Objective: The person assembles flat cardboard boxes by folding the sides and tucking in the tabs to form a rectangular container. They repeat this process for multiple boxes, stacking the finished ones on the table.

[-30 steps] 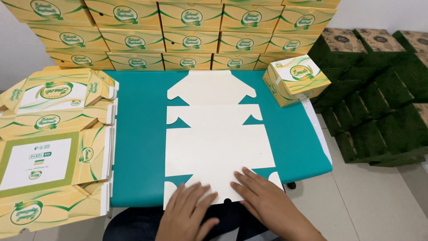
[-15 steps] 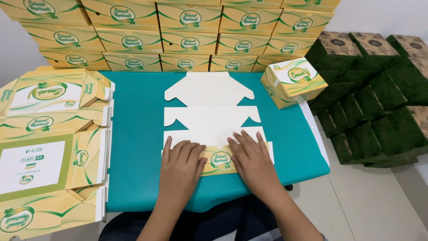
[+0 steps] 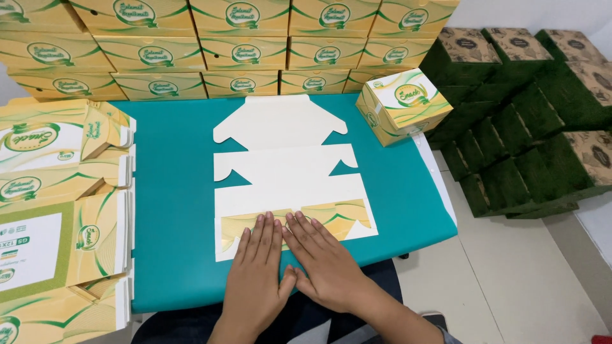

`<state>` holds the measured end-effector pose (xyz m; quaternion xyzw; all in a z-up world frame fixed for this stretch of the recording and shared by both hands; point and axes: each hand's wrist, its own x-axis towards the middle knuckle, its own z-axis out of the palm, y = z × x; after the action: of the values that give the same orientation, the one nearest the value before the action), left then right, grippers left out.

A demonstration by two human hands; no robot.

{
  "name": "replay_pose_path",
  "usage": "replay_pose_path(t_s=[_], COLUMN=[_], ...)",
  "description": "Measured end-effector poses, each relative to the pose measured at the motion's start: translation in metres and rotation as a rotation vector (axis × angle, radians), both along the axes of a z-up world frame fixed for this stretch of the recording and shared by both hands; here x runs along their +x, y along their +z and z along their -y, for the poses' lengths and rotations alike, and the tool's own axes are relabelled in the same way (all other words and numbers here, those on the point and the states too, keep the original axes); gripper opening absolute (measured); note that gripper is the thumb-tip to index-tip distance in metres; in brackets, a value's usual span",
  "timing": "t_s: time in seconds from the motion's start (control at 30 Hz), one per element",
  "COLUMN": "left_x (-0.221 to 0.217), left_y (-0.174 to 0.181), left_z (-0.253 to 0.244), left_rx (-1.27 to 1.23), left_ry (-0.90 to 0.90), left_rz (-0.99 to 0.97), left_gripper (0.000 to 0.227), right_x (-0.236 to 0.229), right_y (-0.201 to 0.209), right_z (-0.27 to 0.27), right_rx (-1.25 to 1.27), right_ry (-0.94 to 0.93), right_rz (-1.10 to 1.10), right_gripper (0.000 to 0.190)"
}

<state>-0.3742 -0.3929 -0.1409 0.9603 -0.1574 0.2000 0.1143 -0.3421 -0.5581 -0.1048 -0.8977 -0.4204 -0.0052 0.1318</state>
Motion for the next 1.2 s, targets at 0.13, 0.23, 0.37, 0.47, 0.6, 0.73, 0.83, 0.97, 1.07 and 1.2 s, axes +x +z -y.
replay_pose_path(t_s=[0.13,0.23,0.37,0.47,0.6,0.73,0.83,0.97,1.07,1.2], left_x=[-0.003,-0.01,-0.023,-0.025,-0.021,-0.009,0.008,0.017,0.019,0.023], left_y=[0.004,0.001,-0.002,-0.008,-0.004,-0.004,-0.01,-0.019,-0.013,-0.007], left_z=[-0.009,-0.006,0.009,0.019,0.024,0.025,0.025,0.024,0.016,0.006], left_rx=[0.043,0.025,0.08,0.044,0.045,0.121,0.01,0.083,0.061,0.017], left_ry=[-0.065,-0.029,0.093,0.171,0.211,0.21,0.086,0.118,0.089,0.008], left_rz=[0.025,0.051,0.062,0.078,0.07,0.086,0.022,0.029,0.059,0.058], left_gripper=[0.067,0.068,0.072,0.075,0.068,0.065,0.064,0.071,0.071,0.072], right_x=[-0.003,-0.006,-0.012,-0.014,-0.001,0.021,0.028,0.029,0.029,0.028], right_y=[-0.003,-0.004,-0.013,-0.021,-0.021,-0.007,-0.009,-0.007,-0.011,-0.016], right_z=[0.014,0.031,0.043,0.043,0.027,0.005,0.001,0.004,0.0,0.005], right_rx=[-0.031,-0.06,-0.097,-0.099,-0.086,-0.054,-0.022,0.013,-0.002,-0.023], right_ry=[-0.059,-0.139,-0.198,-0.277,-0.252,-0.094,-0.073,-0.043,-0.086,-0.13], right_rz=[0.054,0.076,0.186,0.204,0.154,-0.012,-0.058,-0.093,-0.06,0.049], right_gripper=[0.062,0.063,0.064,0.067,0.066,0.063,0.058,0.057,0.057,0.06])
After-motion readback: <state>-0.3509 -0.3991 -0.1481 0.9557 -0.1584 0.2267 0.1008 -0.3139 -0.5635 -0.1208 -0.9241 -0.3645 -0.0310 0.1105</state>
